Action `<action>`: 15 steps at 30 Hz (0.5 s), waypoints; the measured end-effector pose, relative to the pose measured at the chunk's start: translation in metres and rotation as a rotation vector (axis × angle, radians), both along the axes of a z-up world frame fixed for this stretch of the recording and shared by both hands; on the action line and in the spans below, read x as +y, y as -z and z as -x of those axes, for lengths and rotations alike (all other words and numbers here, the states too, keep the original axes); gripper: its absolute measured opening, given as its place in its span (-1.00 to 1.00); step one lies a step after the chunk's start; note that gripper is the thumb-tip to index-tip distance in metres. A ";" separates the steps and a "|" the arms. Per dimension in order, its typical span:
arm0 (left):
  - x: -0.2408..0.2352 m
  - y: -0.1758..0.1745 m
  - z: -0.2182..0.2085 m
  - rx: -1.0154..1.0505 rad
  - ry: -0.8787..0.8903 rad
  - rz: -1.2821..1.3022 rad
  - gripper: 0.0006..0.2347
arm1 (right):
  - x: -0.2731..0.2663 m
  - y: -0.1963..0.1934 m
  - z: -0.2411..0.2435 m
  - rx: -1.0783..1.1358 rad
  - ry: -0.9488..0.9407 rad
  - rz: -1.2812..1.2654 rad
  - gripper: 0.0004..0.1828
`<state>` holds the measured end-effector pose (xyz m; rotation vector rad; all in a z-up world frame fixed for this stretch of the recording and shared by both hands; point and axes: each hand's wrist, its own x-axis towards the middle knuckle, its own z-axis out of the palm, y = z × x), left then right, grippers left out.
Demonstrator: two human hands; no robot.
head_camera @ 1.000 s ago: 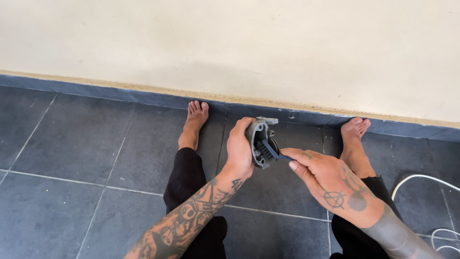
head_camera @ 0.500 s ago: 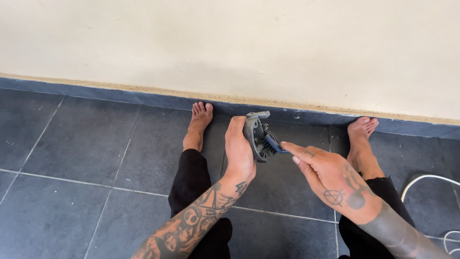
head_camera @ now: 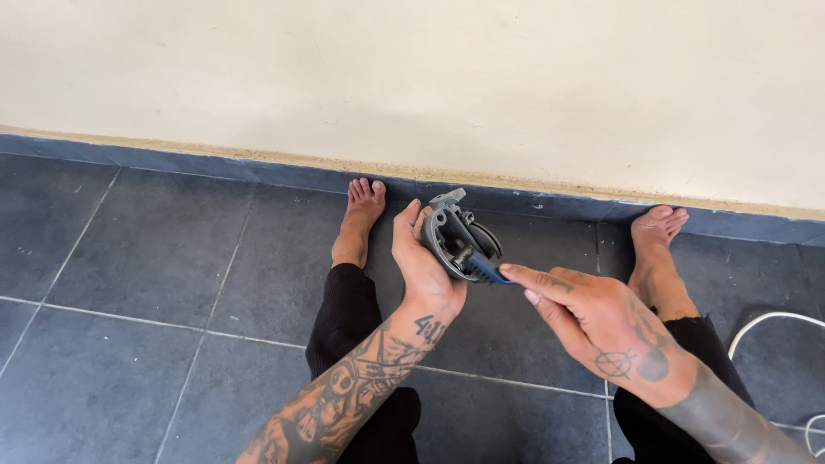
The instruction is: The person sits on the floor and cleans a carburetor using a blue brush. They hold the carburetor in their left hand and scrub its exterior and interior surfaces with the brush in their right hand, rotating the object to access different areas.
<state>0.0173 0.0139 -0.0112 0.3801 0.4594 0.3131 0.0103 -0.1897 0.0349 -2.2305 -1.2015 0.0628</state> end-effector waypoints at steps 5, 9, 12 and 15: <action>-0.012 0.012 0.003 0.101 0.006 -0.068 -0.80 | 0.009 0.006 0.006 -0.080 -0.033 -0.063 -0.45; -0.005 0.001 0.003 0.090 -0.063 -0.018 -0.81 | 0.001 0.002 0.006 -0.054 -0.057 -0.022 -0.43; -0.005 0.004 0.007 -0.021 -0.050 -0.016 -0.75 | -0.004 0.011 0.006 -0.165 -0.022 0.114 -0.34; -0.011 0.009 0.009 0.073 0.021 -0.028 -0.79 | 0.002 0.017 0.012 -0.420 0.036 0.150 -0.39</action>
